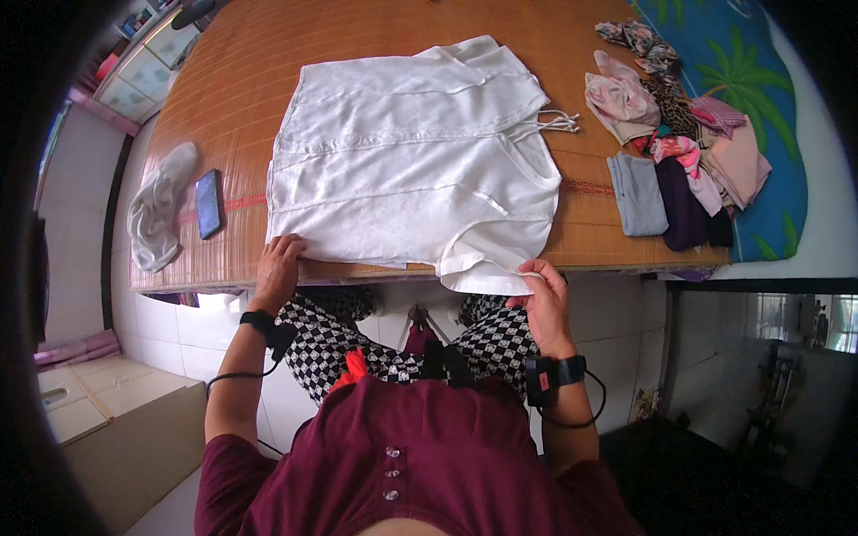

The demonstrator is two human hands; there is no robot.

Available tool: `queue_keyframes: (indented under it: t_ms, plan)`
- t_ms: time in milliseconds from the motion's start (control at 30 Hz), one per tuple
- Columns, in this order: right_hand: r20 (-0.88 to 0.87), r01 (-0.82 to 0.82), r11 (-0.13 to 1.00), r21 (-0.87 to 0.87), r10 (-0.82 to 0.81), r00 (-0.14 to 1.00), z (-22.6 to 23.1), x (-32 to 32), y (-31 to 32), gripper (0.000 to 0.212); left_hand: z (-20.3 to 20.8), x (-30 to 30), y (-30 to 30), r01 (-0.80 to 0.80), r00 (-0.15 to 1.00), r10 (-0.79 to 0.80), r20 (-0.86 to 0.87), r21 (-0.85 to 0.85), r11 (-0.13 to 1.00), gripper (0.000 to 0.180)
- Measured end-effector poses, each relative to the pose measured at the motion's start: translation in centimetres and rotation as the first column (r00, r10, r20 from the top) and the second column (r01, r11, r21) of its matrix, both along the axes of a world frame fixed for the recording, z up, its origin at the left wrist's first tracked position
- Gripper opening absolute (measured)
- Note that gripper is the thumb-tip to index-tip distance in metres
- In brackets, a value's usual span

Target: The person folds a gray tank top, a white top, and a white pleated shirt by hand, smoothing each item on a bed and placing them into a stack.

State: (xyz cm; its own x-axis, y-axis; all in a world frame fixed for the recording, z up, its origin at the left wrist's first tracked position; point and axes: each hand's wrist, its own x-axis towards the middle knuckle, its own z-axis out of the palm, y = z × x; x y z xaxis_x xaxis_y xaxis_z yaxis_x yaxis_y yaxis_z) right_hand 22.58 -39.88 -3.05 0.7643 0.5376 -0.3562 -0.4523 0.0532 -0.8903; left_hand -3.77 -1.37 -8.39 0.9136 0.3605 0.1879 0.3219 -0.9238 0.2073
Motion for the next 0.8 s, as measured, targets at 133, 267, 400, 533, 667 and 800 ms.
queue_keyframes:
  t_ms: [133,267,400,533,667,800]
  plan:
    - [-0.018,-0.06,0.998,-0.029,0.06,0.998,1.3,-0.5,-1.4,0.012,1.6,-0.5,-0.9,0.016,1.0,-0.017,-0.019,-0.019,1.0,0.013]
    - [-0.039,-0.111,0.982,-0.155,0.106,0.994,2.1,-1.5,-3.4,0.012,2.5,-2.0,-2.1,0.06,0.997,-0.063,-0.042,-0.063,0.996,0.015]
    - [-0.057,-0.184,0.952,-0.243,0.175,0.983,4.2,-1.7,-5.1,0.013,3.6,-4.5,-3.3,0.071,0.994,-0.085,-0.072,-0.188,0.98,0.018]
    - [-0.046,-0.118,0.979,-0.166,0.112,0.993,6.7,1.5,-3.4,0.017,6.4,-3.9,-1.4,0.105,0.993,-0.121,-0.019,-0.363,0.926,0.022]
    - [0.034,-0.146,0.989,-0.02,0.146,0.989,7.1,8.9,2.2,0.025,7.2,-0.7,3.3,0.005,0.994,0.029,0.108,-0.297,0.955,0.016]
    - [0.036,-0.161,0.986,0.051,0.159,0.987,4.9,15.3,8.2,0.022,6.5,5.0,7.1,-0.062,0.99,0.101,0.1,-0.335,0.94,0.017]
